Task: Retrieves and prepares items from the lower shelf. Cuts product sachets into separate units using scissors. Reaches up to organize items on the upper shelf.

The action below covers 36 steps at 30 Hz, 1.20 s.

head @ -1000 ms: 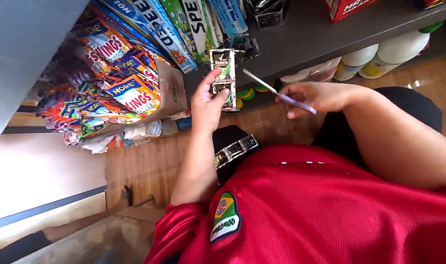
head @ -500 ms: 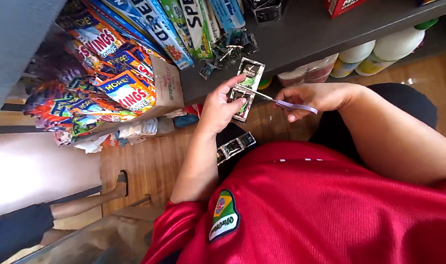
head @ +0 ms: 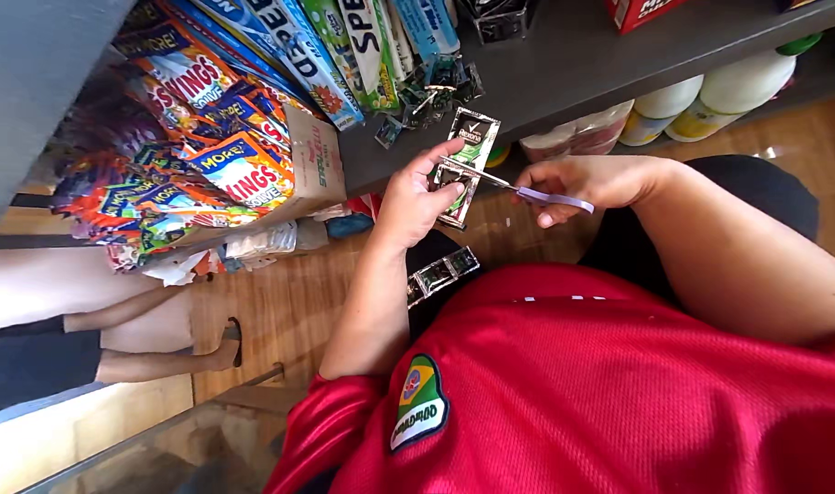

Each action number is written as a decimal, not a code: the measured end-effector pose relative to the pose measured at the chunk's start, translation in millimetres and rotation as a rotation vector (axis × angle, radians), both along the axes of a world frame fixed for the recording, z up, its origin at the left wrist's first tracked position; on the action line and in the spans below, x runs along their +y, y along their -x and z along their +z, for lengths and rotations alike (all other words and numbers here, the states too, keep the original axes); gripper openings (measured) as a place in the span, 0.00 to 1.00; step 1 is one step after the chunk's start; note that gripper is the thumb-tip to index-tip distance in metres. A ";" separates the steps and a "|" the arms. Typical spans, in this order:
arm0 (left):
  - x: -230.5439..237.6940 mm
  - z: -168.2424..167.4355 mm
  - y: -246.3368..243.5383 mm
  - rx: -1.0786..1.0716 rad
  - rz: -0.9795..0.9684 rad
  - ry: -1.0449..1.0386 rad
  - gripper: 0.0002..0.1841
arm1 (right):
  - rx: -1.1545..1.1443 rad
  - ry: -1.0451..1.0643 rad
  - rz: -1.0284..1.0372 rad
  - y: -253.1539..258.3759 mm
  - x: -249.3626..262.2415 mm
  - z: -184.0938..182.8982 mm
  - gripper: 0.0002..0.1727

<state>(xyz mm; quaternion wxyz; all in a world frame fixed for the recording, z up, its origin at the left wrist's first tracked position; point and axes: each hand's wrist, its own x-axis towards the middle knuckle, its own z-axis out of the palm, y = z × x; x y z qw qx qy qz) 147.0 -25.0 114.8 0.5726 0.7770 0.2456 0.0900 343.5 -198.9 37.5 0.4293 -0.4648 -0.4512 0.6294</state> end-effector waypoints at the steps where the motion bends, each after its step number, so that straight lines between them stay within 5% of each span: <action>1: 0.1 0.2 0.1 -0.002 0.000 0.000 0.31 | -0.003 -0.003 -0.001 0.1 0.1 0.0 0.21; 21: 4.9 -0.4 2.7 -0.094 -0.042 0.142 0.34 | 0.036 -0.033 -0.007 1.5 1.0 -4.0 0.22; 36: 7.8 -23.3 5.5 -0.064 -0.069 0.570 0.35 | 0.076 -0.029 0.020 13.6 2.0 -4.4 0.21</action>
